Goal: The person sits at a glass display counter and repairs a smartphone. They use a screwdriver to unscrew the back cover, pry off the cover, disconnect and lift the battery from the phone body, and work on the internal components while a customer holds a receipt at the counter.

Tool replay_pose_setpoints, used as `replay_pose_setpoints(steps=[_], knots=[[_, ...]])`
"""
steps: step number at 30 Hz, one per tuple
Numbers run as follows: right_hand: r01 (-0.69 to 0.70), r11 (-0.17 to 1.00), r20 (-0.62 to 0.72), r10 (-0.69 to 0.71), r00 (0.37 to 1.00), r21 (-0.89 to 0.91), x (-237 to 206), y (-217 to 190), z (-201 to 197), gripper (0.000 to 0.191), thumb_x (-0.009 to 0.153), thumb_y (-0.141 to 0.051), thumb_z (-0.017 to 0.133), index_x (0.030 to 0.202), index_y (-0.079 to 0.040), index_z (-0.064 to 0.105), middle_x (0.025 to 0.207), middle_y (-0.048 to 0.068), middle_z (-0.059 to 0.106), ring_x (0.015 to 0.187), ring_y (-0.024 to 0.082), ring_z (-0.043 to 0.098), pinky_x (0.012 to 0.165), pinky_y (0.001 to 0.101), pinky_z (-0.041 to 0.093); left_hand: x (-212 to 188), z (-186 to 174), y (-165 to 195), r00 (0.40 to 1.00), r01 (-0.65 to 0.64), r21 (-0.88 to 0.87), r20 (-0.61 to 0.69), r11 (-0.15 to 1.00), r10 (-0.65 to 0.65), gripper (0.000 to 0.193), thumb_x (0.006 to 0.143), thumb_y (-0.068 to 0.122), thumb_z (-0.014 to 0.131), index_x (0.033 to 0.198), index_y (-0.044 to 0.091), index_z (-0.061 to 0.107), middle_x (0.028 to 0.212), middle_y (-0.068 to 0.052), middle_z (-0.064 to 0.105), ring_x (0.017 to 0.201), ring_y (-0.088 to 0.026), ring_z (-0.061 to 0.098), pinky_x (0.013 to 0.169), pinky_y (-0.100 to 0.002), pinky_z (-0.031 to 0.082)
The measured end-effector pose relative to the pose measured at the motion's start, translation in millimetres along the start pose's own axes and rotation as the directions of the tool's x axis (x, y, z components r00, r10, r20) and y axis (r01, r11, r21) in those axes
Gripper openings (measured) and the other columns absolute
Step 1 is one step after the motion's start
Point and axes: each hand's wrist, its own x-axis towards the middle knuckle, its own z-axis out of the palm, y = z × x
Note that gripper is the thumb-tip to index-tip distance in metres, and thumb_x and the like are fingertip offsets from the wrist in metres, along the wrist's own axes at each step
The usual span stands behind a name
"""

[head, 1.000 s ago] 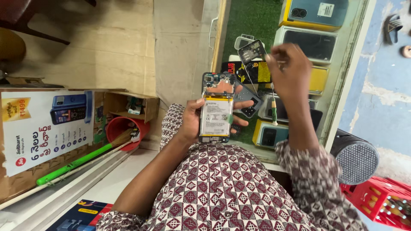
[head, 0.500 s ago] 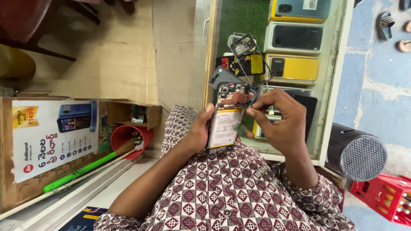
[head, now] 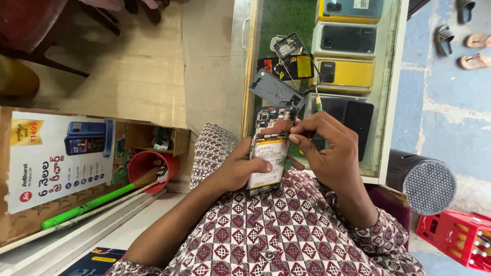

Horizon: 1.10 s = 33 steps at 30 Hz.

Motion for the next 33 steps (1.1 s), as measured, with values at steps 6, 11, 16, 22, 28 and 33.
replay_pose_setpoints(steps=[6,11,16,22,28,33], knots=[[0.046,0.998,-0.019,-0.047,0.999,-0.037,-9.6,-13.4,5.1,0.013,0.086,0.001,0.081,0.095,-0.001,0.073,0.093,0.007,0.071,0.083,0.014,0.07,0.071,0.0259,0.054,-15.9,2.3,8.6,0.998,-0.055,0.189,0.033,0.98,0.049,0.044,0.082,0.008,0.063,0.124,-0.005,0.059,0.108,-0.014,0.071,0.095,-0.021,0.072,0.084,-0.034,0.059],[0.173,0.976,-0.085,-0.185,0.979,-0.13,-14.1,-19.4,7.4,0.016,0.083,0.002,0.082,0.096,-0.001,0.074,0.094,0.009,0.071,0.085,0.017,0.072,0.074,0.0282,0.055,-30.6,18.2,41.7,0.958,-0.261,0.597,0.062,0.758,0.28,0.028,0.084,0.013,0.065,0.107,-0.003,0.068,0.093,-0.012,0.072,0.087,-0.021,0.069,0.078,-0.034,0.055],[0.184,0.98,-0.15,-0.193,0.97,-0.076,-8.7,-9.8,13.2,0.02,0.081,0.0,0.086,0.092,-0.003,0.069,0.094,0.009,0.071,0.084,0.018,0.072,0.073,0.0284,0.056,-33.6,31.0,77.9,0.941,-0.337,0.549,0.162,0.765,0.299,0.029,0.084,0.013,0.059,0.109,-0.001,0.064,0.091,-0.01,0.069,0.082,-0.019,0.066,0.077,-0.034,0.055],[0.249,0.964,-0.158,-0.261,0.952,-0.091,2.9,0.8,13.7,0.017,0.083,0.0,0.084,0.094,-0.002,0.072,0.095,0.009,0.07,0.084,0.018,0.072,0.073,0.0294,0.056,-25.6,35.2,103.3,0.909,-0.414,0.574,0.216,0.706,0.357,0.049,0.085,0.009,0.054,0.132,-0.001,0.055,0.095,-0.013,0.066,0.084,-0.024,0.064,0.081,-0.036,0.053],[0.255,0.957,-0.187,-0.278,0.942,-0.138,17.8,3.9,11.2,0.014,0.083,0.003,0.084,0.095,-0.001,0.076,0.093,0.008,0.071,0.082,0.017,0.072,0.07,0.0285,0.056,-5.7,35.9,110.8,0.943,-0.333,0.624,0.197,0.707,0.269,0.052,0.085,0.005,0.055,0.136,0.001,0.057,0.093,-0.015,0.065,0.083,-0.026,0.066,0.082,-0.037,0.055],[0.23,0.957,-0.153,-0.257,0.954,-0.177,32.0,2.5,9.0,0.015,0.084,0.004,0.083,0.096,-0.002,0.077,0.093,0.007,0.072,0.084,0.017,0.073,0.071,0.029,0.057,9.6,34.8,118.9,0.933,-0.361,0.534,0.196,0.764,0.303,0.064,0.083,0.003,0.05,0.147,0.0,0.048,0.111,-0.013,0.072,0.096,-0.022,0.071,0.093,-0.035,0.056]])
